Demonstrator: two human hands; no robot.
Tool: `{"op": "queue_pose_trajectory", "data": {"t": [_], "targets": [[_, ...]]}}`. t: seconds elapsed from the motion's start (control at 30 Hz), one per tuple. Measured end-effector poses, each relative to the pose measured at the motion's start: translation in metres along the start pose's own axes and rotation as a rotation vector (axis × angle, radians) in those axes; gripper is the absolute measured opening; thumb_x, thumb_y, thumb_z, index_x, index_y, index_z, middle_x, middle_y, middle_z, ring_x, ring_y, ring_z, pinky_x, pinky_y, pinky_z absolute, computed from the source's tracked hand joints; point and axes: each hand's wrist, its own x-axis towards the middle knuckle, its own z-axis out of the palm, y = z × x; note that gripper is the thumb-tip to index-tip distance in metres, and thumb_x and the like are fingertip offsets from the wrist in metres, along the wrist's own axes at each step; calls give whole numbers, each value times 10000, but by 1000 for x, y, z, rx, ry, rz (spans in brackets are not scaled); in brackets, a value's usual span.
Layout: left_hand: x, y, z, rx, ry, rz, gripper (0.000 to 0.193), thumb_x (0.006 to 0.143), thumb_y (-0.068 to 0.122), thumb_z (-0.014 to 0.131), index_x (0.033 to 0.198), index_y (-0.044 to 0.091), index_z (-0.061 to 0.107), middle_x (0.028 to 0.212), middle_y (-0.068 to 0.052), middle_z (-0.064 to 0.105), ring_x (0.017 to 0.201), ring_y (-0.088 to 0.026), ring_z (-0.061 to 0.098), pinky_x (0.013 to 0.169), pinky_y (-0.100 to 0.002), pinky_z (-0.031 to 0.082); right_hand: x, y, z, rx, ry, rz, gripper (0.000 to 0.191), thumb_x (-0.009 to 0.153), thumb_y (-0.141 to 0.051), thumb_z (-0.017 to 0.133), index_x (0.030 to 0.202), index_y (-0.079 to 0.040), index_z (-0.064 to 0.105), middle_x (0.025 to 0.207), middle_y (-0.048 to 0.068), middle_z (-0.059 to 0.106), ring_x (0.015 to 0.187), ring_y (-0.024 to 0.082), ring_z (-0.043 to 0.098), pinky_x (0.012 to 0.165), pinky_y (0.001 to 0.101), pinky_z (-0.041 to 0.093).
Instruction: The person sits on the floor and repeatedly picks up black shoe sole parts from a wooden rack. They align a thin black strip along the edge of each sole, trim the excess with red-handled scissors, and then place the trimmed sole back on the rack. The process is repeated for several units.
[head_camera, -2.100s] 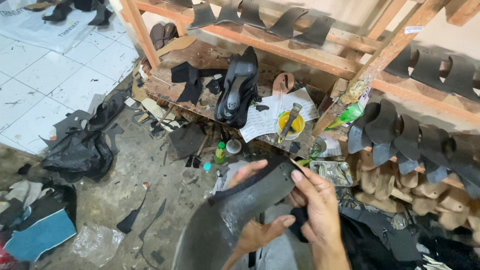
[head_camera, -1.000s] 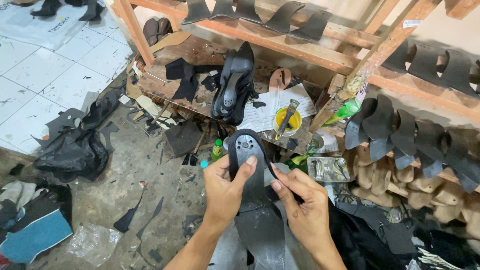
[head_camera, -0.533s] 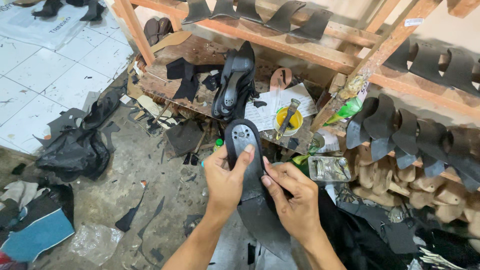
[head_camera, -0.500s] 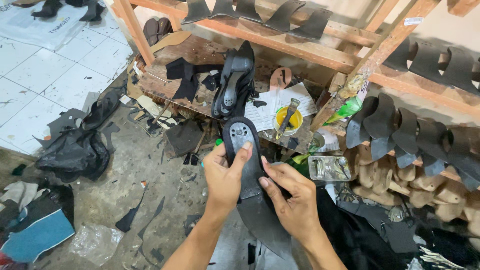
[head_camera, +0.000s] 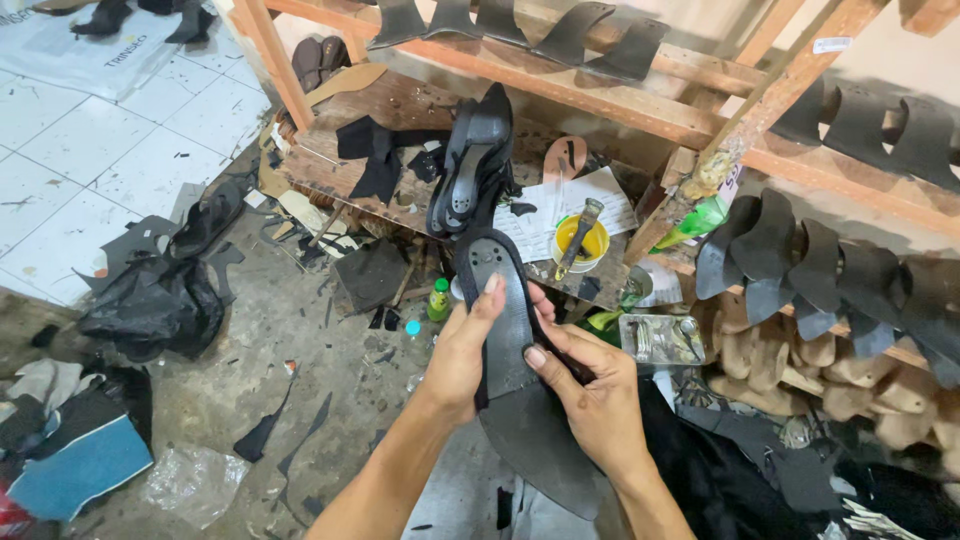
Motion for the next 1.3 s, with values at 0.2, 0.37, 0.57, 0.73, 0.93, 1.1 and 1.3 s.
{"op": "queue_pose_trajectory", "data": {"t": [0.2,0.37,0.57,0.73,0.93,1.1,1.3], "targets": [[11,12,-13,-171,49,-92,469,1053,444,472,1043,-2,619,935,-152,690,962,-295,714,869,-439,599,3,5,-18,-39,-152,-65,235,885,-59,751,1106,19,762,914,75,772,822,135,696,762,250,543],[15,11,-15,-215,40,-136,446,1042,436,482,1036,14,629,841,-137,677,864,-324,717,784,-475,610,7,7,-27,-49,-159,-66,159,863,-61,762,992,28,788,865,82,775,760,136,686,691,253,537],[18,6,-21,-170,29,-124,436,1070,422,486,1032,10,624,827,-118,665,829,-304,695,782,-444,594,2,8,-25,-101,-202,-132,177,832,-37,799,990,38,767,855,72,758,752,121,693,688,251,542],[20,4,-15,-343,-93,-70,402,1124,391,509,1047,11,616,845,-120,658,796,-261,663,805,-415,566,-5,19,-8,211,-100,139,228,835,7,783,1061,42,783,929,32,749,812,74,647,716,234,524],[4,7,-4,4,86,-254,524,1023,471,441,1015,7,684,995,-150,704,941,-267,667,883,-407,548,-5,33,-6,442,0,248,188,872,-41,725,1041,26,775,1044,-31,773,862,32,641,769,209,531],[8,12,-8,-205,5,-185,581,1048,512,439,928,-21,639,982,-204,699,1000,-297,697,937,-459,568,11,33,-30,303,-180,263,236,950,-181,702,960,33,803,725,-43,561,607,46,440,519,242,324],[12,17,-16,-191,34,-172,572,1024,521,451,899,-8,628,863,-186,678,952,-346,721,880,-502,578,12,27,-33,257,-174,276,261,954,-198,706,856,39,755,680,-36,538,574,52,395,499,249,286]]}}
